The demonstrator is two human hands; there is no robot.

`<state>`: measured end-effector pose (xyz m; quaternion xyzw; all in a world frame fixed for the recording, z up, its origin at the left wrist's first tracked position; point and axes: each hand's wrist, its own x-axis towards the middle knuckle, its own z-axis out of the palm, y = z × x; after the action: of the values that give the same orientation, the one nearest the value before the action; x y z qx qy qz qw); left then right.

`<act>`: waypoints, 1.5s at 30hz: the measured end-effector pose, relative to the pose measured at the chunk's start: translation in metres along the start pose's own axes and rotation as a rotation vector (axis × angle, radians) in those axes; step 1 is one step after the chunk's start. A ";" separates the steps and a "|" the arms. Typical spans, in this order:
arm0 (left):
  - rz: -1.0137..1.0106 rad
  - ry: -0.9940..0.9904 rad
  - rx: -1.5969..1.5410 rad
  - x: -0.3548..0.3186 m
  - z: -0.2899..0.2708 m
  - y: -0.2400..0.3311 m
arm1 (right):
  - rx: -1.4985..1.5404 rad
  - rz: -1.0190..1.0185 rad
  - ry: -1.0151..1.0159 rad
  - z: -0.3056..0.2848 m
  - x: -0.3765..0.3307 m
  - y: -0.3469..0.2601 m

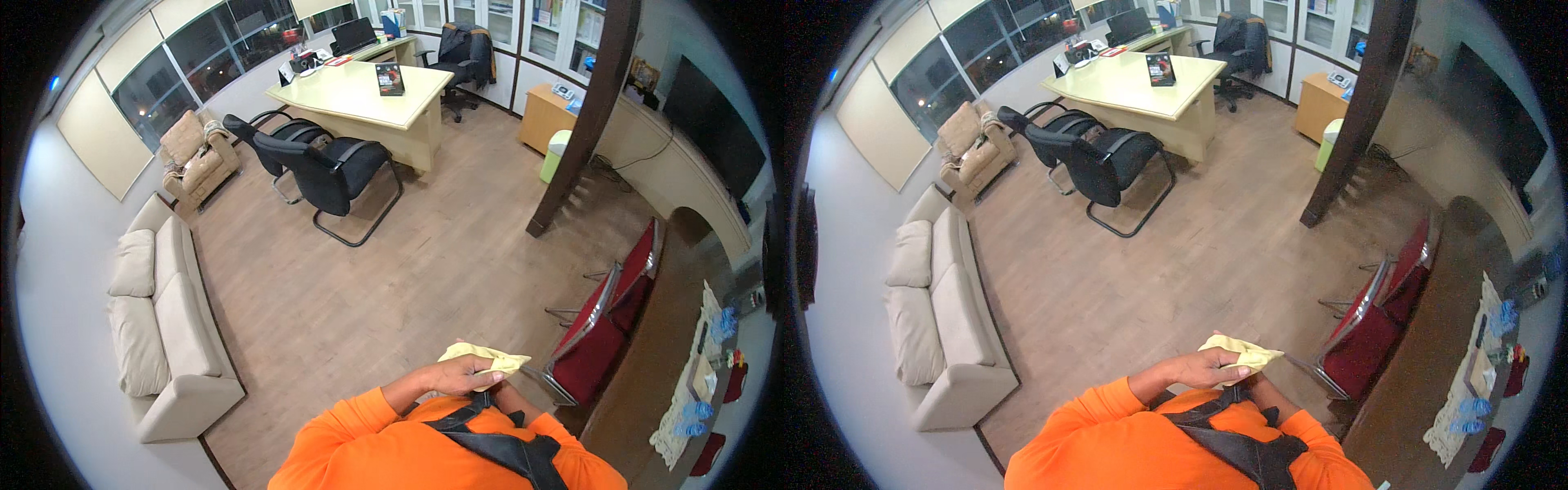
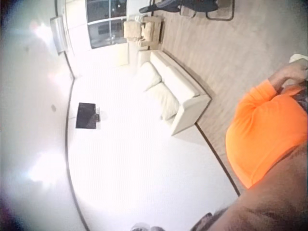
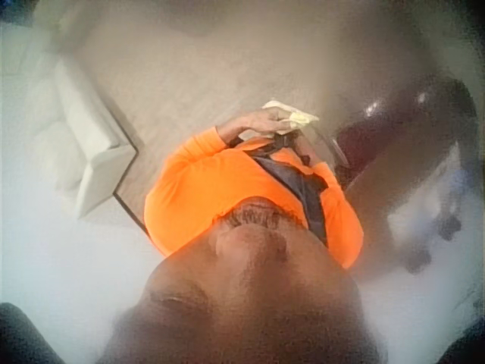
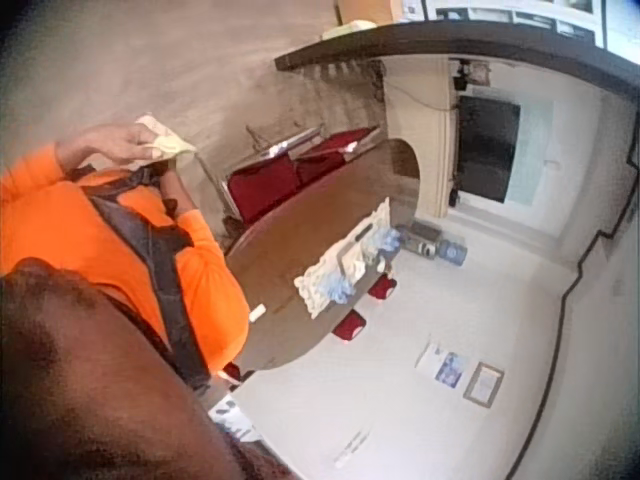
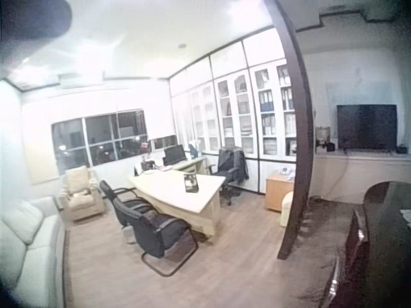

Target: The person wipes a large oval dining table with a yellow cloth, moving around the perimeter to clean the surface. They then move to a nearby office desk, wiping the top surface and the side panel with the same cloth. The person is barefoot throughout the task.

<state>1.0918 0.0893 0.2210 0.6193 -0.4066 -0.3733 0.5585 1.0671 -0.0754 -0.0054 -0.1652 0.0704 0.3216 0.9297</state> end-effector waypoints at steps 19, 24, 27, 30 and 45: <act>-0.146 0.481 -0.066 0.232 -0.358 -0.030 | -0.816 -0.690 0.442 -0.030 0.322 -0.409; -0.134 0.589 -0.276 0.271 -0.456 -0.088 | -1.105 -1.012 0.420 -0.015 0.411 -0.498; -0.038 0.602 -0.307 0.311 -0.528 -0.116 | -0.992 -1.026 0.474 -0.040 0.471 -0.554; -0.136 0.569 -0.205 0.347 -0.618 -0.114 | -0.847 -0.915 0.465 -0.029 0.525 -0.600; -0.609 0.991 -0.239 0.433 -0.879 -0.183 | -2.068 -0.925 0.206 0.052 0.865 -0.789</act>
<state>2.0826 0.0408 0.1209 0.7413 0.1438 -0.2263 0.6153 2.2361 -0.1426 0.0445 -0.8888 -0.2203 -0.1635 0.3670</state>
